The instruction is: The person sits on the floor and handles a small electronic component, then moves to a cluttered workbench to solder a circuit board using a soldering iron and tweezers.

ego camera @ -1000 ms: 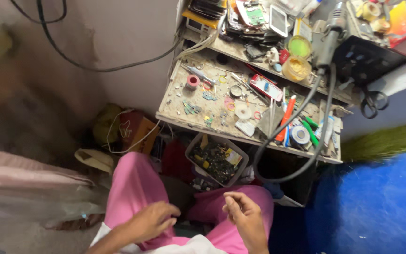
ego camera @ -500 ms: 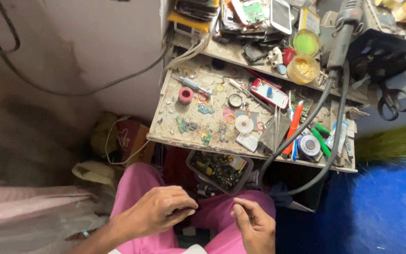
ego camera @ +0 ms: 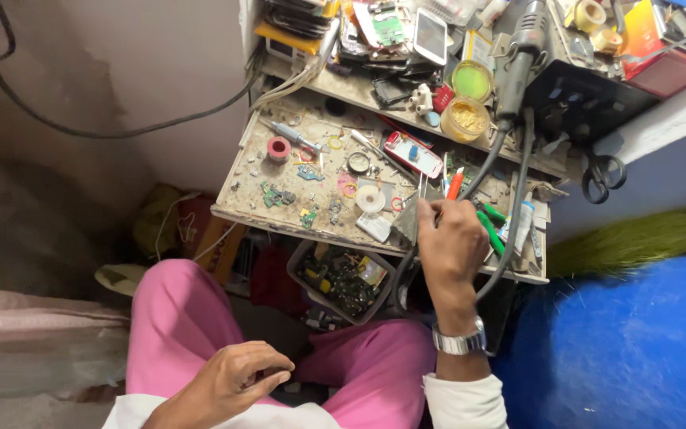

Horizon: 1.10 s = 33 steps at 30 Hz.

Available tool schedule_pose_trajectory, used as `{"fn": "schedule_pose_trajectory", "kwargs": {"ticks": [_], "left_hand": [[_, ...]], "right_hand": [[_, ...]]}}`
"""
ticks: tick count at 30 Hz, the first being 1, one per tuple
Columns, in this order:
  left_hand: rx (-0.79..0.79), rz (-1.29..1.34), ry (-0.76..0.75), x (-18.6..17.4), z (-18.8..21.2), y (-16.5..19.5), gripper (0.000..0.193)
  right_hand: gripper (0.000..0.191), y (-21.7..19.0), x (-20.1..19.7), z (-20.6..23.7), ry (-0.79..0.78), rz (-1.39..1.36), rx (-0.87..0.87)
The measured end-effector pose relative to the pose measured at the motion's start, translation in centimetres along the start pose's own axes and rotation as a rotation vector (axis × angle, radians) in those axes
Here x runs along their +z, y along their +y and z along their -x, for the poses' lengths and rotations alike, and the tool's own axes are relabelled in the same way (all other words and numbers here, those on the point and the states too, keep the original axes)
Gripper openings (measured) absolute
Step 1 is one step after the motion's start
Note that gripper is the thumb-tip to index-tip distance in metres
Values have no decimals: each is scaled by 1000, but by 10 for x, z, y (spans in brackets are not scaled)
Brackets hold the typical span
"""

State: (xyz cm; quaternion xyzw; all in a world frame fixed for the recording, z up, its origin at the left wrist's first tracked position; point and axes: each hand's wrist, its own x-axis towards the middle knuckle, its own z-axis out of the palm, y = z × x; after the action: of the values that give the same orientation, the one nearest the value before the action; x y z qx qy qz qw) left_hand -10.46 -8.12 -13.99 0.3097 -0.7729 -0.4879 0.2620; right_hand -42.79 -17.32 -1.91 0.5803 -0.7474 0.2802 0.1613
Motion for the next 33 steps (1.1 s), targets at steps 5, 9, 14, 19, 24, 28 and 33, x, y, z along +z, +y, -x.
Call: {"fn": "schedule_pose_trajectory", "kwargs": {"ticks": [5,9,14,19,24,28,33], "left_hand": [[222,-85,116,-36,-29,17,17],[206,-130,138,-88,-66,37,15],[429,-416,331,-146,-131,49,14],[399,-617,261,-164,-222,43,32],[239,-778,110,-154,-287,35,42],[177,-864,21,-143,-303,28,46],[286,-873,107,-139,-310,23,43]], "right_hand": [[26,0,18,-2,-65,115,84],[21,-10,15,-1,12,20,84],[19,-34,8,-8,-12,-265,139],[15,-56,29,-24,-50,-436,51],[16,-59,50,-29,-47,-450,35],[13,-54,62,-34,-60,-462,25],[11,-52,69,-44,-65,-375,-61]]}}
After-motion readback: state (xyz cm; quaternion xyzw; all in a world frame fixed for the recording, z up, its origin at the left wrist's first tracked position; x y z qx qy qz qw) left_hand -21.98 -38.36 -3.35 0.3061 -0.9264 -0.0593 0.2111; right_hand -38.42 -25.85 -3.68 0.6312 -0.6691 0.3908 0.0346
